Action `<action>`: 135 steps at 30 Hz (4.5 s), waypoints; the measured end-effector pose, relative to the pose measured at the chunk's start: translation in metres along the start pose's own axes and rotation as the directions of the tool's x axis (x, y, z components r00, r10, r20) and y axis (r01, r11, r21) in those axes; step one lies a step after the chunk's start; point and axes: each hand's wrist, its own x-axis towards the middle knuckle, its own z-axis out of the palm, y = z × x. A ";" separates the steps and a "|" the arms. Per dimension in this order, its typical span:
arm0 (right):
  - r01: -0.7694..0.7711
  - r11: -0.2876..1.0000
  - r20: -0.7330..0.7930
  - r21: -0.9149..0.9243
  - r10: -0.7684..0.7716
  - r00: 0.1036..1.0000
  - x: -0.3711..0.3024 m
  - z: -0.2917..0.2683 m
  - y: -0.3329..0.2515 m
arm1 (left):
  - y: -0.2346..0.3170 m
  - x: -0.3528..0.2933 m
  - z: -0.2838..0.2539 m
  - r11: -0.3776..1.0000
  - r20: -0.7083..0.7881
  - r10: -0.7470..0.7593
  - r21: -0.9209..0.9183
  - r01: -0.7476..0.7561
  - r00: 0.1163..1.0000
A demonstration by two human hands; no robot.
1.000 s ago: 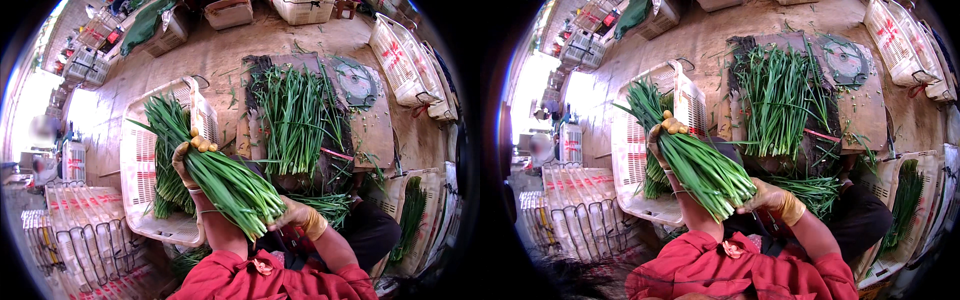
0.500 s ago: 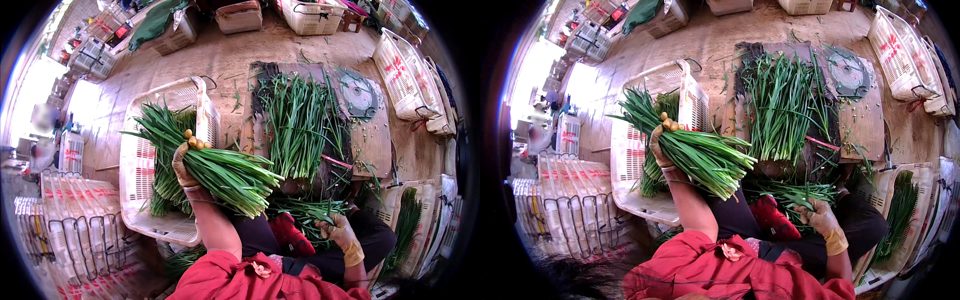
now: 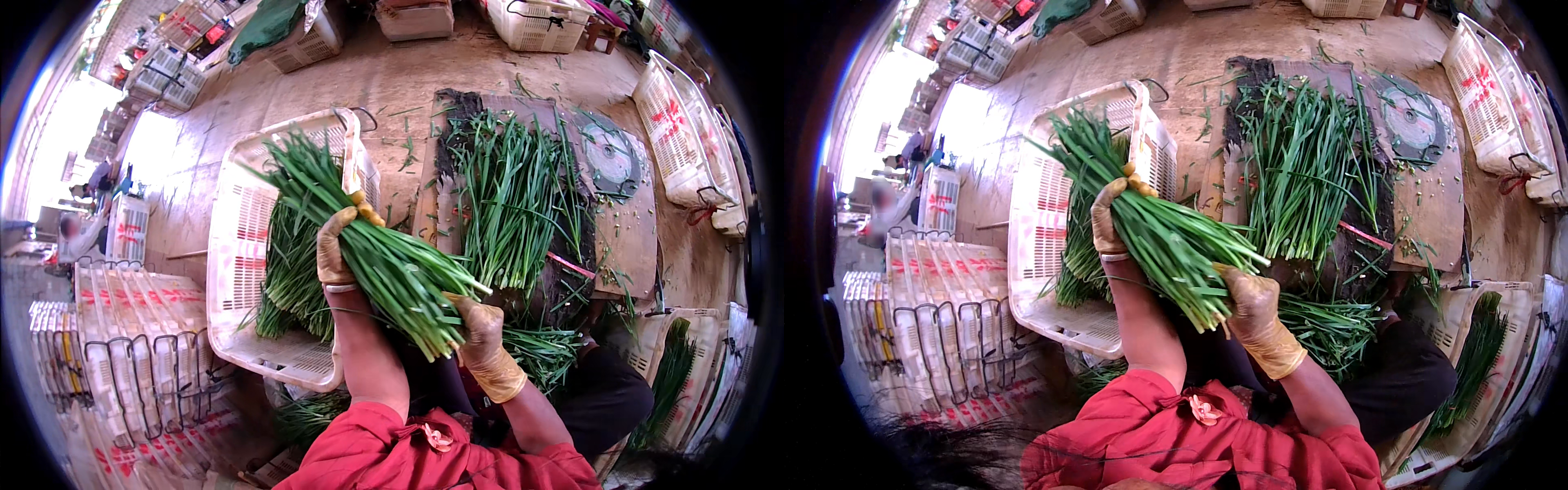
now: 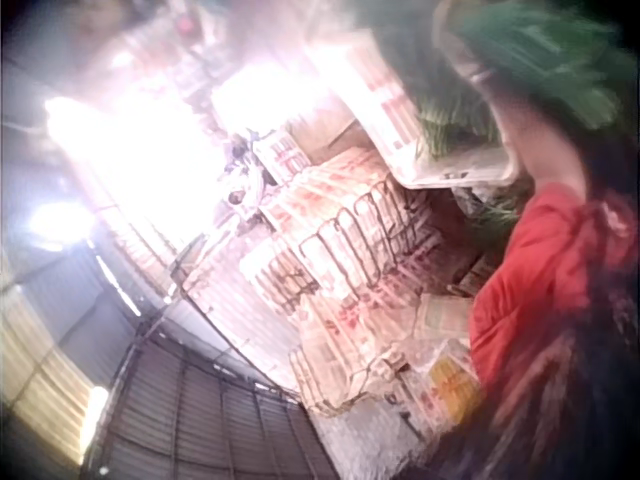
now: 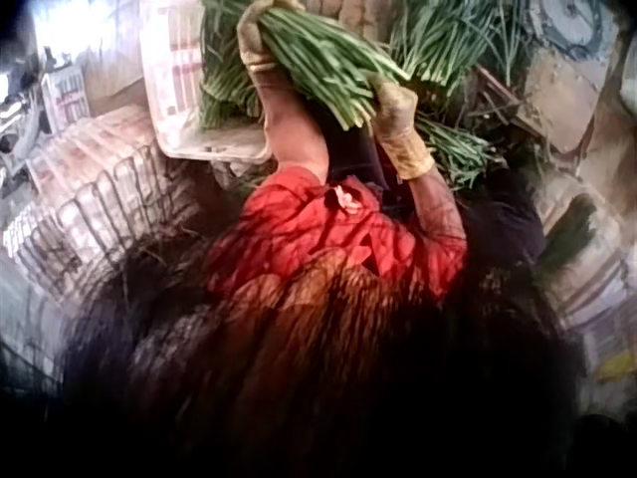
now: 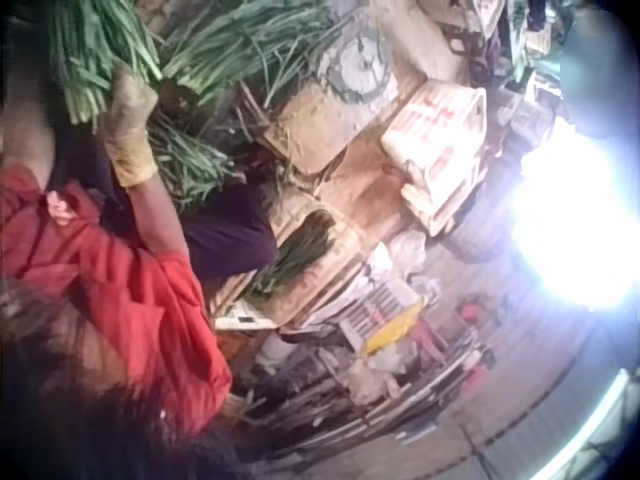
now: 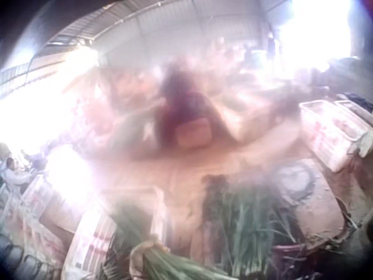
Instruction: The person gathers green onions from a basket, trims the ends with a knife, and ties them into bundles using rubber bands. The finished bundles are placed into a white plastic basket.
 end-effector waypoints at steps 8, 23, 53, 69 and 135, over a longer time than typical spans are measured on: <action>-0.061 0.996 0.125 -0.062 0.069 0.990 -0.029 -0.019 0.012 | 0.000 0.006 0.013 0.960 -0.286 0.020 0.273 0.062 0.958; -0.025 0.925 0.198 -0.379 0.107 0.974 -0.034 -0.078 -0.009 | -0.012 0.021 0.012 0.396 -0.240 0.737 0.911 -0.116 0.632; -0.625 0.770 0.259 0.129 0.582 0.771 -0.048 -0.072 0.018 | -0.005 0.014 0.017 0.713 -0.453 0.434 0.701 0.010 0.779; -0.857 0.182 0.672 0.483 0.550 0.496 -0.034 -0.030 0.000 | -0.005 0.012 0.006 0.827 -0.522 0.360 0.563 -0.005 0.773; -0.337 0.917 -0.177 0.215 0.376 0.910 -0.022 -0.016 0.002 | 0.028 0.030 -0.004 0.942 0.930 0.330 -0.313 -0.125 0.161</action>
